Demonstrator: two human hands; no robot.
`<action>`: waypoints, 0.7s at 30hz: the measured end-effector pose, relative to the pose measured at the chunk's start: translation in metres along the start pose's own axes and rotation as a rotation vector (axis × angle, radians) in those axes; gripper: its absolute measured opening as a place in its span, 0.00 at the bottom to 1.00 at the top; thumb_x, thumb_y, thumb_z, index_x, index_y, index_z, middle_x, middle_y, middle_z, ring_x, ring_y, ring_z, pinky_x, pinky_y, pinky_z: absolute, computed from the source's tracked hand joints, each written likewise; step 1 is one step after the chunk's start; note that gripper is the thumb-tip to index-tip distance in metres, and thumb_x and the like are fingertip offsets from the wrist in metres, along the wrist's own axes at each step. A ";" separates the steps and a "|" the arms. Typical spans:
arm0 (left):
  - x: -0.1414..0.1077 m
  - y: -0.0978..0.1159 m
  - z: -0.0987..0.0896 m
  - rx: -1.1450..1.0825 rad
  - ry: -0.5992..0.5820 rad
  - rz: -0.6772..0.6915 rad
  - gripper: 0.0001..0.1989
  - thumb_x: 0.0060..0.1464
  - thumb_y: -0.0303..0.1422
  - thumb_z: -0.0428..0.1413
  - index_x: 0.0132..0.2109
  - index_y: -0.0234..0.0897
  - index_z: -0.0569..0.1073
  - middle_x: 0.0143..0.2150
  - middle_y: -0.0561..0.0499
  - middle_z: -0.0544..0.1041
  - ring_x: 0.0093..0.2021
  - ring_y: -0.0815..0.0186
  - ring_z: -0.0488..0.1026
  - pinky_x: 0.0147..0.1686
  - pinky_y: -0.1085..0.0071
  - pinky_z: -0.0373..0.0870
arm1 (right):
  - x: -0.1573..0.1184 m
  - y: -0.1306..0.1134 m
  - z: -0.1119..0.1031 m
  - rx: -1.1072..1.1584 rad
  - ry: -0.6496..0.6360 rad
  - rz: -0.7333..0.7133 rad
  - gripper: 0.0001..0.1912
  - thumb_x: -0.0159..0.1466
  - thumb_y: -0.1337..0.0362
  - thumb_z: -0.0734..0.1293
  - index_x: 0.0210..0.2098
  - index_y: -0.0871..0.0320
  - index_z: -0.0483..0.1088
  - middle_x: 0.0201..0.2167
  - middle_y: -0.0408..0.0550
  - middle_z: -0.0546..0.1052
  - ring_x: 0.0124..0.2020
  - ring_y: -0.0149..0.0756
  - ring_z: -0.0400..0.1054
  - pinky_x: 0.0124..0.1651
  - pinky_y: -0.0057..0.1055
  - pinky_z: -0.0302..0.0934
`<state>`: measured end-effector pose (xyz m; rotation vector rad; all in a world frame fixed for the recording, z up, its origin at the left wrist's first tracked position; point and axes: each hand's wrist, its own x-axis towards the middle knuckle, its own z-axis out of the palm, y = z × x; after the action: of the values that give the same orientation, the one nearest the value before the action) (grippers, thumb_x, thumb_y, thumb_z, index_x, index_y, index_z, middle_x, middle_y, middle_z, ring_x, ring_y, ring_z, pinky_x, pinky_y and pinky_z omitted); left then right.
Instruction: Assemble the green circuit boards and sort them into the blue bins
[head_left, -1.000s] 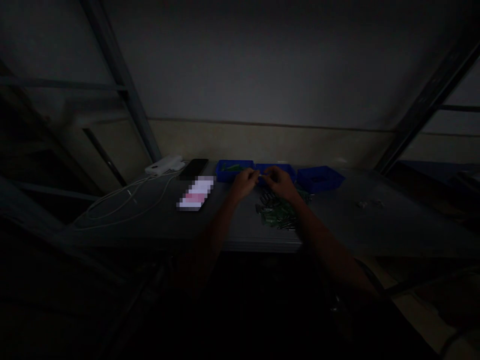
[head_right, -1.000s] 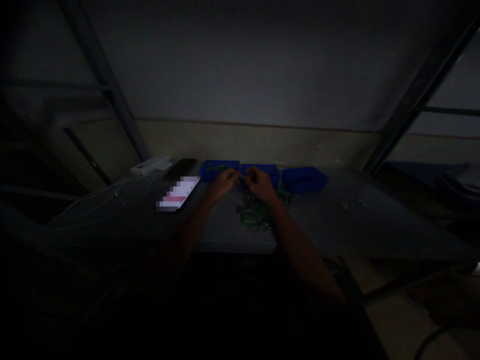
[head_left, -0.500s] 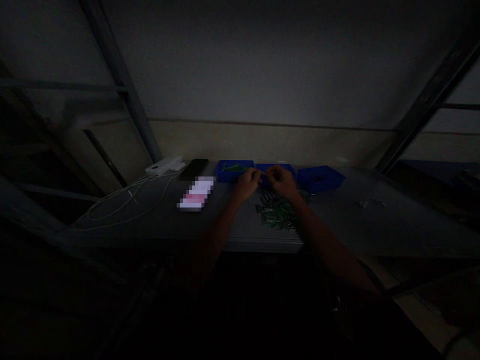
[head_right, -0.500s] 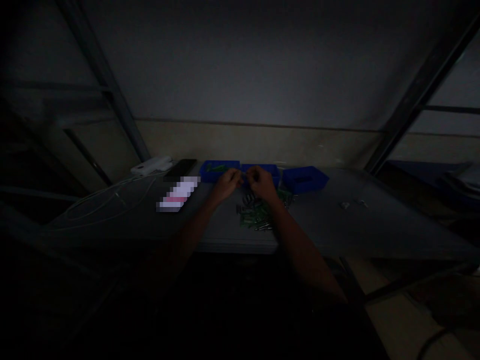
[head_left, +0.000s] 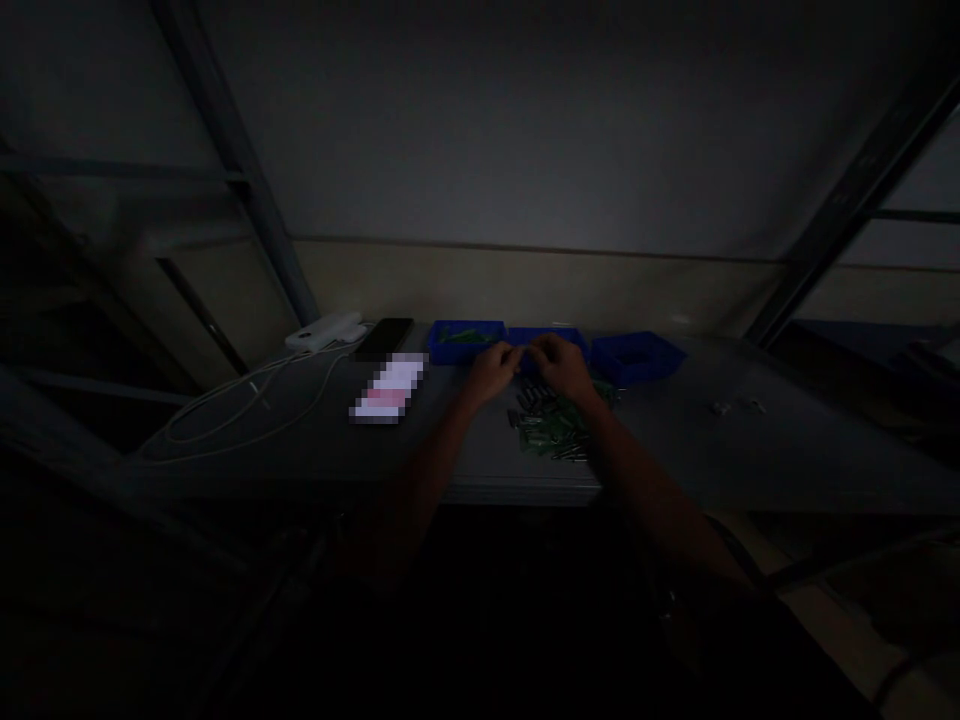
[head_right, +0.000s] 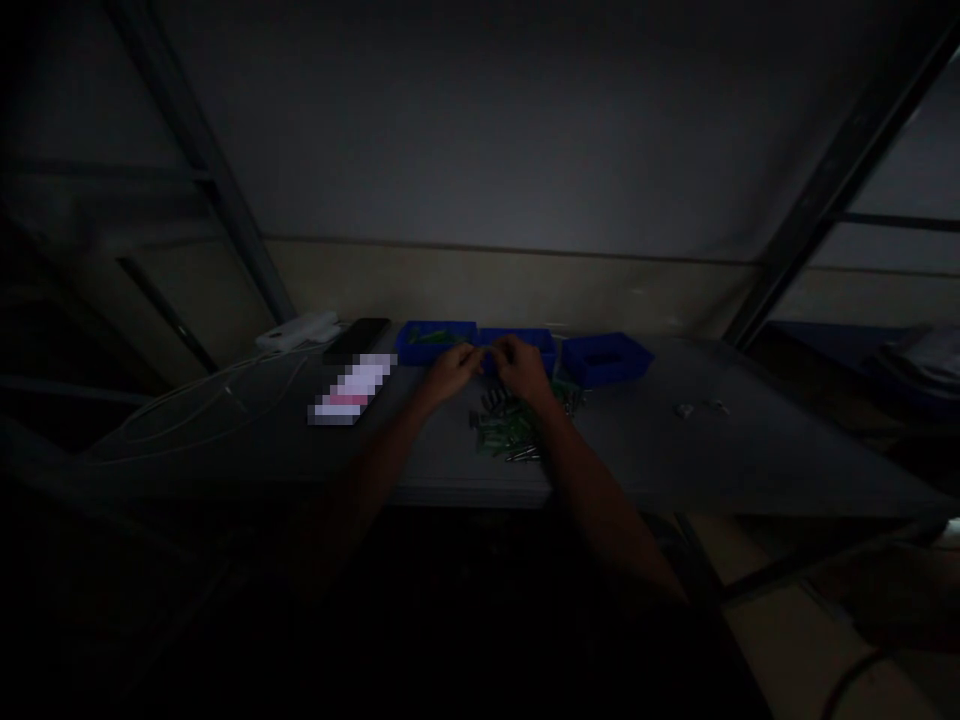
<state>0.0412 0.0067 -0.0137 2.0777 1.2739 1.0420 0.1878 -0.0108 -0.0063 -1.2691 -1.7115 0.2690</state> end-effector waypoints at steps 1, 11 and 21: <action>-0.002 0.000 -0.001 0.051 -0.058 -0.002 0.15 0.55 0.42 0.46 0.33 0.35 0.69 0.29 0.50 0.75 0.32 0.66 0.71 0.32 0.73 0.65 | 0.001 0.001 -0.002 -0.070 0.019 0.027 0.12 0.59 0.60 0.61 0.34 0.61 0.70 0.31 0.52 0.76 0.32 0.36 0.69 0.37 0.31 0.60; -0.006 -0.009 -0.002 0.487 -0.290 0.051 0.09 0.50 0.30 0.51 0.38 0.38 0.74 0.38 0.48 0.77 0.38 0.64 0.73 0.36 0.73 0.66 | 0.000 0.009 -0.017 -0.496 0.050 0.411 0.16 0.60 0.54 0.61 0.41 0.56 0.72 0.39 0.55 0.75 0.43 0.45 0.69 0.43 0.37 0.60; -0.008 -0.006 -0.020 0.452 -0.382 0.052 0.12 0.45 0.29 0.56 0.39 0.39 0.77 0.42 0.48 0.77 0.42 0.60 0.73 0.42 0.69 0.67 | 0.001 0.012 -0.013 -0.514 0.054 0.376 0.17 0.60 0.55 0.61 0.41 0.57 0.72 0.38 0.55 0.76 0.41 0.43 0.70 0.42 0.35 0.60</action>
<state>0.0194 0.0022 -0.0094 2.4977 1.3440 0.3581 0.2054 -0.0090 -0.0065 -1.9608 -1.5365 0.0050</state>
